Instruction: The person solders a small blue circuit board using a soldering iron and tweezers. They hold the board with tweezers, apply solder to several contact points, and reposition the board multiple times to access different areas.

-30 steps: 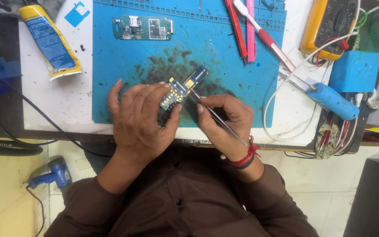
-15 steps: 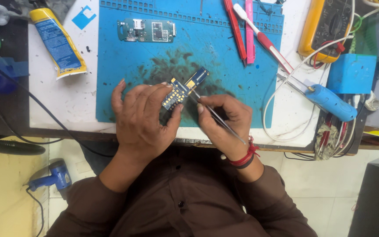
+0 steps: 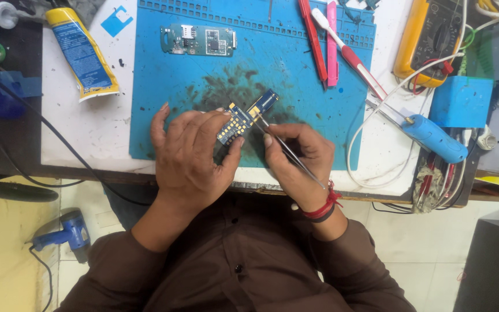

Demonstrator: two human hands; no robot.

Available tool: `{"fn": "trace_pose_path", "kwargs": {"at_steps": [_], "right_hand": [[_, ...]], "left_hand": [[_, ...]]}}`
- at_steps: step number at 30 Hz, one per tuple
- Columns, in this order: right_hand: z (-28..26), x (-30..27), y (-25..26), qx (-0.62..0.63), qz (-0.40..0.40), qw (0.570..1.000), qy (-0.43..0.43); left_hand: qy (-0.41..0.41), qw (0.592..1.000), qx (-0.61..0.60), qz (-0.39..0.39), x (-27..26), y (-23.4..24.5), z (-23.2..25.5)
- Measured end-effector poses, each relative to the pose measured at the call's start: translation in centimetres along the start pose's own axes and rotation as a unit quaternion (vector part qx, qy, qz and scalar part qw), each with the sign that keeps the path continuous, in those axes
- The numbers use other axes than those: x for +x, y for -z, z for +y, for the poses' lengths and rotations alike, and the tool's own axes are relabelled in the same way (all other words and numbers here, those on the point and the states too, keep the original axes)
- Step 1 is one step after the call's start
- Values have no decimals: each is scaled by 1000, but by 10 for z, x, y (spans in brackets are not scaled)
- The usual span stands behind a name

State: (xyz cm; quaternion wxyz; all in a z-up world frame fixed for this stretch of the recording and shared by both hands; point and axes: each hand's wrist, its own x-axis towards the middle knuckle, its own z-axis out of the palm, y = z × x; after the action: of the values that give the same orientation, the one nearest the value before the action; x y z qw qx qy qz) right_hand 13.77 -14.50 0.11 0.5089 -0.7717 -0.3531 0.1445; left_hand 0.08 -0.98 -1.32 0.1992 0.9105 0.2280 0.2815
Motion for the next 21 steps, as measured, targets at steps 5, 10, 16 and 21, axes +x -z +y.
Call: {"fn": "trace_pose_path", "kwargs": {"at_steps": [5, 10, 16, 21], "right_hand": [[0, 0, -1, -1, 1, 1000, 4], [-1, 1, -2, 16, 7, 999, -32], [-2, 1, -1, 52, -7, 996, -67], [-3, 2, -1, -1, -6, 1000, 5]], "left_hand": [[-2, 1000, -1, 2, 0, 0, 0], [-3, 1000, -3, 1, 0, 0, 0], [-2, 1000, -3, -2, 0, -1, 0], [0, 1000, 3, -1, 0, -1, 0]]}}
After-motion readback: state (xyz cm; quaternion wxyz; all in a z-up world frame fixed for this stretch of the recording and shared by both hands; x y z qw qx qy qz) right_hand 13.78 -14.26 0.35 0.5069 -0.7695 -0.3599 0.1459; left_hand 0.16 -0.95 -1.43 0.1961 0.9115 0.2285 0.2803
